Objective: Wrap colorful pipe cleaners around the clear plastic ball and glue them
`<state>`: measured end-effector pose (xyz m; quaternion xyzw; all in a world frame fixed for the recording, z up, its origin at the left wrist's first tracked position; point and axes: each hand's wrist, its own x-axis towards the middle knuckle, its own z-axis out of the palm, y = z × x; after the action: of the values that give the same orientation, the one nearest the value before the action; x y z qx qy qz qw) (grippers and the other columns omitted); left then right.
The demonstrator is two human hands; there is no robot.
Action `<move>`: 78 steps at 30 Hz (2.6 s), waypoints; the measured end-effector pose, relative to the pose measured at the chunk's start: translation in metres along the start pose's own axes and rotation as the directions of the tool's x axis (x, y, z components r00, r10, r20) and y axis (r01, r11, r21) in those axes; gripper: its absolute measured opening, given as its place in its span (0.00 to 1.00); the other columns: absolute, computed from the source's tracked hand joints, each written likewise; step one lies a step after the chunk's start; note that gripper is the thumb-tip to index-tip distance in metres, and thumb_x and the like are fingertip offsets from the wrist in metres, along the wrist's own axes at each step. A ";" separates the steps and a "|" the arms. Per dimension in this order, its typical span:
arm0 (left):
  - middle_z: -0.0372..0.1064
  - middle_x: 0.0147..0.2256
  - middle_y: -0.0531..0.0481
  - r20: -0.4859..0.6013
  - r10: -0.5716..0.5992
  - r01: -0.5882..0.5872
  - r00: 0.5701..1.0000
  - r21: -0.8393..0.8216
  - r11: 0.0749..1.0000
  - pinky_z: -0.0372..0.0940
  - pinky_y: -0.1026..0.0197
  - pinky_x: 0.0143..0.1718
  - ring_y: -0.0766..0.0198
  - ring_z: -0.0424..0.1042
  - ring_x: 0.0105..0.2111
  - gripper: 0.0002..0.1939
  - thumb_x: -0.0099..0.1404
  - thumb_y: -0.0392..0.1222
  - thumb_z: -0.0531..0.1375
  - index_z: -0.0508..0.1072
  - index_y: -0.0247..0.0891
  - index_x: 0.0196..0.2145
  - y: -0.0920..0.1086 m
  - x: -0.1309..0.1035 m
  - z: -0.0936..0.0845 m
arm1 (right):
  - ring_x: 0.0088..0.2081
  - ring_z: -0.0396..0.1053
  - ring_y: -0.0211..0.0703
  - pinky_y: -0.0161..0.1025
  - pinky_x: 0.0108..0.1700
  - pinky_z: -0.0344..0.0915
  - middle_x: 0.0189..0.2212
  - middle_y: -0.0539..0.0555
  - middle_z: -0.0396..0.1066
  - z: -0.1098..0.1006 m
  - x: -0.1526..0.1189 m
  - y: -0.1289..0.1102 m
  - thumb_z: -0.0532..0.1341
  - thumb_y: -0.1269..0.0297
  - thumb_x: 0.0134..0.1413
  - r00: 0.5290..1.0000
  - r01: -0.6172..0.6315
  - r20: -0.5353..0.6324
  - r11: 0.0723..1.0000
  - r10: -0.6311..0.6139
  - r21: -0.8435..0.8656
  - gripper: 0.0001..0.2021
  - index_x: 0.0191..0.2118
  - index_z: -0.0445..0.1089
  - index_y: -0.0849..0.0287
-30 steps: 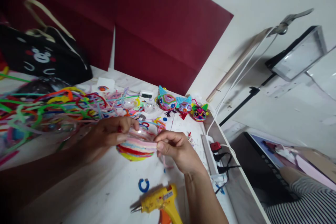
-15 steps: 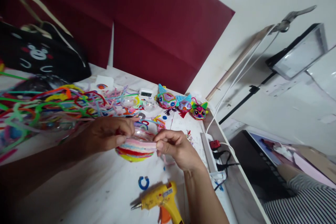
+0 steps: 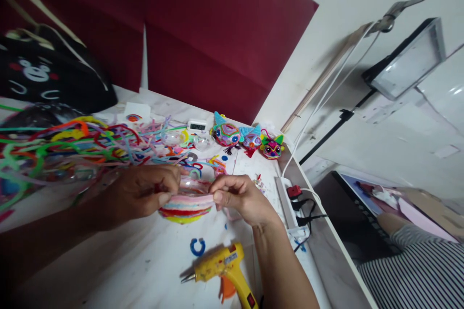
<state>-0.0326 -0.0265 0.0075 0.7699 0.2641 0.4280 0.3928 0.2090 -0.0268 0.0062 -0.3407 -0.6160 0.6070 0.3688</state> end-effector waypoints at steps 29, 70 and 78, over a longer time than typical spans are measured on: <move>0.63 0.25 0.53 0.035 -0.222 0.225 0.974 -0.109 0.968 0.56 0.61 0.30 0.63 0.64 0.28 0.10 0.59 0.44 0.54 0.69 0.36 0.26 -0.007 -0.001 0.001 | 0.23 0.66 0.31 0.30 0.27 0.62 0.23 0.48 0.72 -0.006 0.005 0.004 0.71 0.59 0.49 0.999 -0.012 -0.041 0.997 0.016 0.077 0.11 0.36 0.79 0.60; 0.73 0.30 0.53 -0.188 -0.072 0.136 0.979 0.354 0.925 0.65 0.65 0.37 0.62 0.73 0.34 0.06 0.61 0.41 0.57 0.72 0.37 0.31 -0.010 0.007 -0.003 | 0.38 0.73 0.46 0.41 0.42 0.65 0.36 0.55 0.77 0.008 -0.029 -0.028 0.61 0.62 0.59 0.986 -0.029 -0.119 0.579 -0.119 -0.815 0.06 0.37 0.74 0.57; 0.76 0.34 0.50 -0.191 -0.065 0.126 0.980 0.328 0.936 0.65 0.64 0.39 0.60 0.75 0.37 0.06 0.59 0.39 0.59 0.74 0.35 0.33 -0.011 0.006 -0.002 | 0.26 0.72 0.45 0.36 0.27 0.59 0.27 0.51 0.76 0.017 -0.121 0.029 0.68 0.58 0.47 0.940 -0.145 -0.089 0.147 0.330 -0.978 0.07 0.28 0.73 0.54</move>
<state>-0.0318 -0.0148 0.0016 0.7712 0.4046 0.4232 0.2499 0.2536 -0.1389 -0.0273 -0.5432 -0.8223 0.1502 -0.0787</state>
